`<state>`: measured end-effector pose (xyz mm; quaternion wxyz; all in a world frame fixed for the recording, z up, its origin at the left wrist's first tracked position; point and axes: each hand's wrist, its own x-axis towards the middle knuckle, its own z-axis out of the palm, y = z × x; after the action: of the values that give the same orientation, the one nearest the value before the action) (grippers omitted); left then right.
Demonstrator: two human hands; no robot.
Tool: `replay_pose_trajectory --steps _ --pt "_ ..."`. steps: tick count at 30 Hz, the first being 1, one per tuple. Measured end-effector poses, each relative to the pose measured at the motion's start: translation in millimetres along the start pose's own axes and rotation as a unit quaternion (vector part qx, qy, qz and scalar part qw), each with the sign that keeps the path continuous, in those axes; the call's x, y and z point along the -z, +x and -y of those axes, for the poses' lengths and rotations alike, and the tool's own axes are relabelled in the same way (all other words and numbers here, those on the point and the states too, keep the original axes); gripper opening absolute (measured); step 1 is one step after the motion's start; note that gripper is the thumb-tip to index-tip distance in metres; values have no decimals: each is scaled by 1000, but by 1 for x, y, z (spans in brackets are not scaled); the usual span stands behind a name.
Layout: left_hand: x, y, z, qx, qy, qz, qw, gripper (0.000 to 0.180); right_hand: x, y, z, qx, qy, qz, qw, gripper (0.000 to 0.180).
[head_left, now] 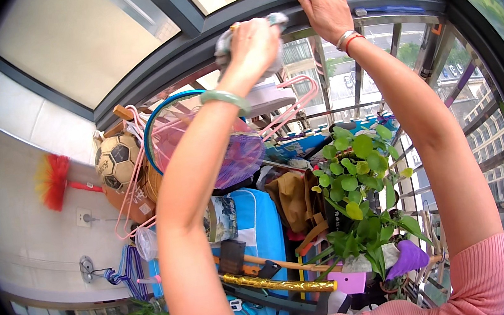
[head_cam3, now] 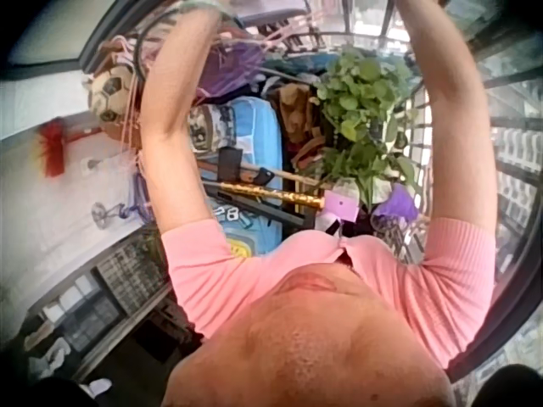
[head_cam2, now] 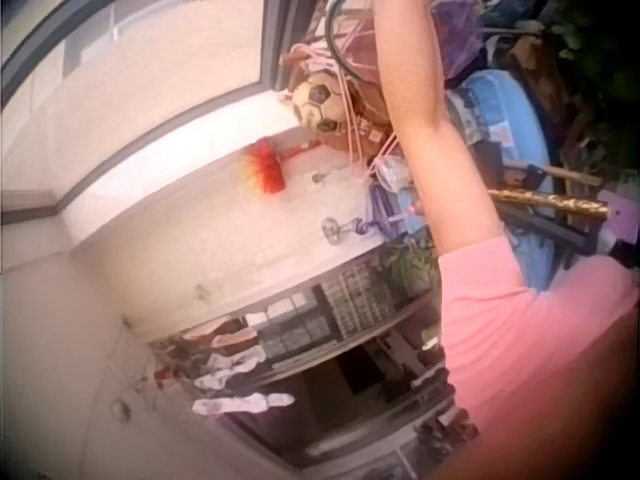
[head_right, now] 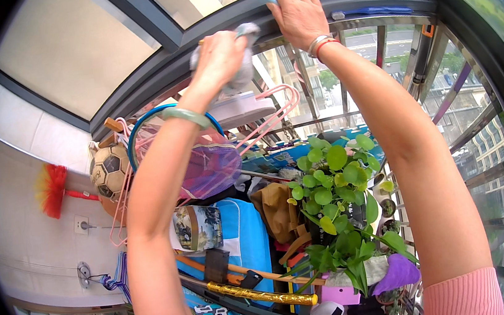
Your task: The person cleans the metal window frame and glass panes of a balcony using a cloth. They wipe the vertical and horizontal bars of the frame, moving along the balcony's length. The person also uses a toothbrush to scrub the crevices of the window frame.
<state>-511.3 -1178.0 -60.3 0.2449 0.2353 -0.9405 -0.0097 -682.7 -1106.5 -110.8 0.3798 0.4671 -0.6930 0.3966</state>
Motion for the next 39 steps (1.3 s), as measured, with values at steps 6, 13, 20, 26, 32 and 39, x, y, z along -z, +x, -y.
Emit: replay_pose_trajectory --steps 6,13,20,26,32,39 --pt "-2 -6 11 154 -479 -98 859 34 -1 0 7 6 -11 5 1000 21" --pt "68 -20 121 277 -760 -324 491 26 0 1 5 5 -21 24 999 21" --pt "108 -37 206 287 -424 -516 687 33 1 2 3 15 -13 6 1000 18" --pt "77 -31 298 407 10 -155 900 49 2 2 4 19 -5 1 1000 18" --pt "42 -10 286 364 125 54 921 42 -3 1 -1 30 -21 -9 999 18" --pt "35 -10 187 208 244 116 940 32 1 0 6 13 -22 -3 1000 20"
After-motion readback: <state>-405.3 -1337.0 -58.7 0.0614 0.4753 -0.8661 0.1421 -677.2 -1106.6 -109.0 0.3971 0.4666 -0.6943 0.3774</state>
